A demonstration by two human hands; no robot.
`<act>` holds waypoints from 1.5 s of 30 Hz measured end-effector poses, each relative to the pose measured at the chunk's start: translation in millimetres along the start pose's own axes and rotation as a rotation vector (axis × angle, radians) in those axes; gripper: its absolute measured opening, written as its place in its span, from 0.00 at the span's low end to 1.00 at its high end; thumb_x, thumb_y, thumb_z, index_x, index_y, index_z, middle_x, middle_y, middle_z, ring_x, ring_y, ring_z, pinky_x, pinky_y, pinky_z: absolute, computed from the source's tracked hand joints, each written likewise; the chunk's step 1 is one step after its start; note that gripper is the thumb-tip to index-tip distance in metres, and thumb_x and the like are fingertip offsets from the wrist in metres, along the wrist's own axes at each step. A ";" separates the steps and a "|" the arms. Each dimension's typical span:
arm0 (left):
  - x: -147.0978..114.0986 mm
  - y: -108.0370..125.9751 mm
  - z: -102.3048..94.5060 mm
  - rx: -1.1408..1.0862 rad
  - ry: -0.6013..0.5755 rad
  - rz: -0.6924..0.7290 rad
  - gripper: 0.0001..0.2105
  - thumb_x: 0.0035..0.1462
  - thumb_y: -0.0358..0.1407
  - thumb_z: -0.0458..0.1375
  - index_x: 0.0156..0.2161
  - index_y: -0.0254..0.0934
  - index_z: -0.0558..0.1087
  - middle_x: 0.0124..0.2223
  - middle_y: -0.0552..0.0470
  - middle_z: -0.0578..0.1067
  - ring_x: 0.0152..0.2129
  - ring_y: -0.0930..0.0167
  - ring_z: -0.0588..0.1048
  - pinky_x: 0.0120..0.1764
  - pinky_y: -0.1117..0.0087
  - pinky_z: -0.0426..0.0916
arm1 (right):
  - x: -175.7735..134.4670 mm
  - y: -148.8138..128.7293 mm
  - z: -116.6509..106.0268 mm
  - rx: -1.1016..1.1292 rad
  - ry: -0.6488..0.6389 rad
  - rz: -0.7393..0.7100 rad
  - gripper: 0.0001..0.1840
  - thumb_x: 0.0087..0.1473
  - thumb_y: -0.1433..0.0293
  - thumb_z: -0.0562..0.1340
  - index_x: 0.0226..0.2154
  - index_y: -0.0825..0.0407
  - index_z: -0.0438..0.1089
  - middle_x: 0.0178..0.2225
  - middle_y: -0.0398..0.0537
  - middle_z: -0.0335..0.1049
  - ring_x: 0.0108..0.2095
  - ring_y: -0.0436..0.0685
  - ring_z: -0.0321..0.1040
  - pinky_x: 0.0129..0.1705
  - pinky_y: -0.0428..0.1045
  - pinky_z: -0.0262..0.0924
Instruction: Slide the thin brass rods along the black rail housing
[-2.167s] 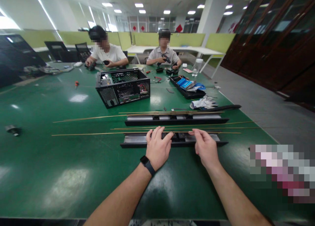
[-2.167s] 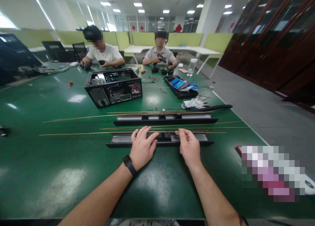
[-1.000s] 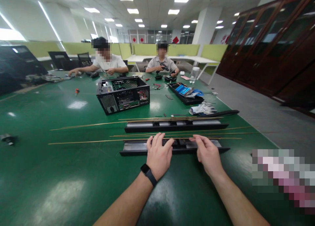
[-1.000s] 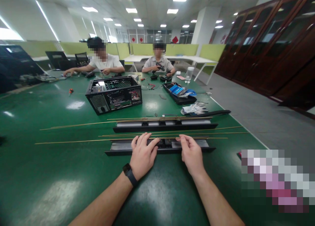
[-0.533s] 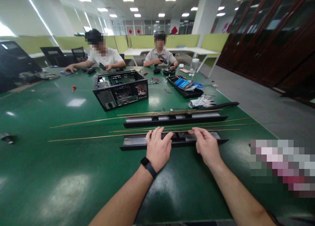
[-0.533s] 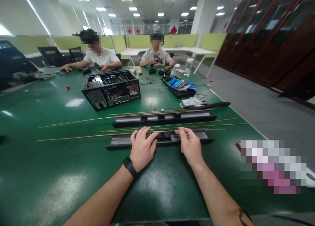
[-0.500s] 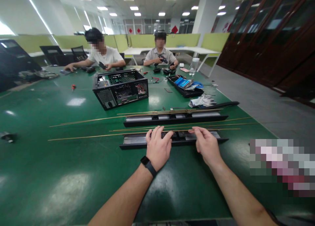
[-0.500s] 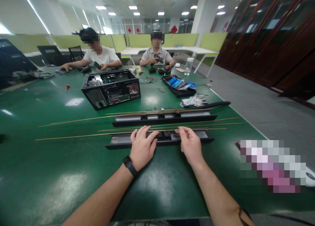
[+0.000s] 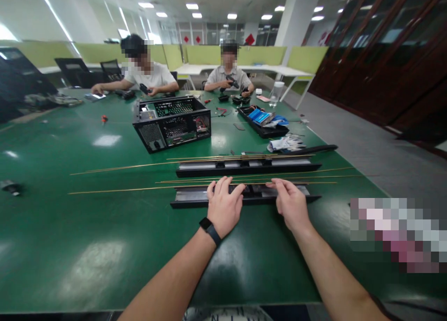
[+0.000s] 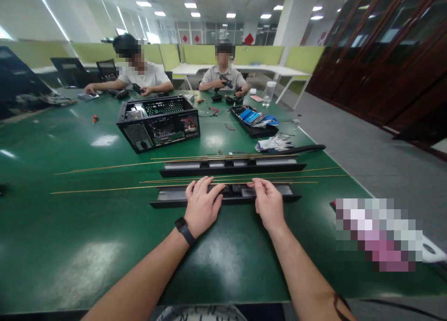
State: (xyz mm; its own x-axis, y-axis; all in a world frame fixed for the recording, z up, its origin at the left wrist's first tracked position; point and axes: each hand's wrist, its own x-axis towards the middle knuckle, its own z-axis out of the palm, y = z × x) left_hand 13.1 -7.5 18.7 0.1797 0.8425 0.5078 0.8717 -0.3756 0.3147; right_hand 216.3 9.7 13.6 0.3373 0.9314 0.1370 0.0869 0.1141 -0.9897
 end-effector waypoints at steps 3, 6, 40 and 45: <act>0.7 0.7 -1.2 0.002 -0.025 -0.003 0.14 0.64 0.36 0.54 0.53 0.53 0.72 0.61 0.48 0.69 0.62 0.62 0.62 0.63 0.49 0.49 | -0.7 -2.1 -1.5 -0.004 -0.013 0.018 0.22 0.58 0.52 0.62 0.44 0.54 0.73 0.46 0.59 0.77 0.10 0.42 0.54 0.09 0.43 0.44; 1.1 1.6 -2.1 0.007 -0.041 -0.009 0.14 0.64 0.36 0.54 0.53 0.53 0.72 0.60 0.48 0.69 0.62 0.62 0.62 0.63 0.49 0.49 | -0.9 -4.3 -1.7 0.001 -0.017 0.046 0.22 0.58 0.52 0.62 0.43 0.54 0.73 0.46 0.59 0.77 0.10 0.42 0.54 0.09 0.43 0.44; -0.9 -0.6 -0.7 0.023 -0.014 0.011 0.14 0.64 0.37 0.54 0.54 0.52 0.73 0.60 0.47 0.69 0.62 0.61 0.62 0.63 0.50 0.48 | 0.3 -1.8 -3.2 0.017 -0.029 0.015 0.24 0.57 0.50 0.62 0.43 0.54 0.73 0.44 0.57 0.77 0.11 0.42 0.54 0.09 0.44 0.44; -0.9 -0.4 -1.1 0.026 -0.025 0.008 0.14 0.65 0.38 0.54 0.54 0.52 0.72 0.61 0.47 0.68 0.62 0.62 0.61 0.63 0.50 0.48 | 0.1 -1.3 -3.2 0.028 -0.035 0.019 0.23 0.57 0.52 0.62 0.43 0.54 0.73 0.45 0.57 0.77 0.11 0.42 0.54 0.09 0.44 0.44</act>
State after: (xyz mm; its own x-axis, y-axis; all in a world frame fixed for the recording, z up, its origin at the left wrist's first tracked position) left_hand 12.1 -8.5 18.9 0.1975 0.8491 0.4899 0.8816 -0.3724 0.2899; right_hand 219.3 8.5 15.0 0.3057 0.9449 0.1172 0.0545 0.1055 -0.9929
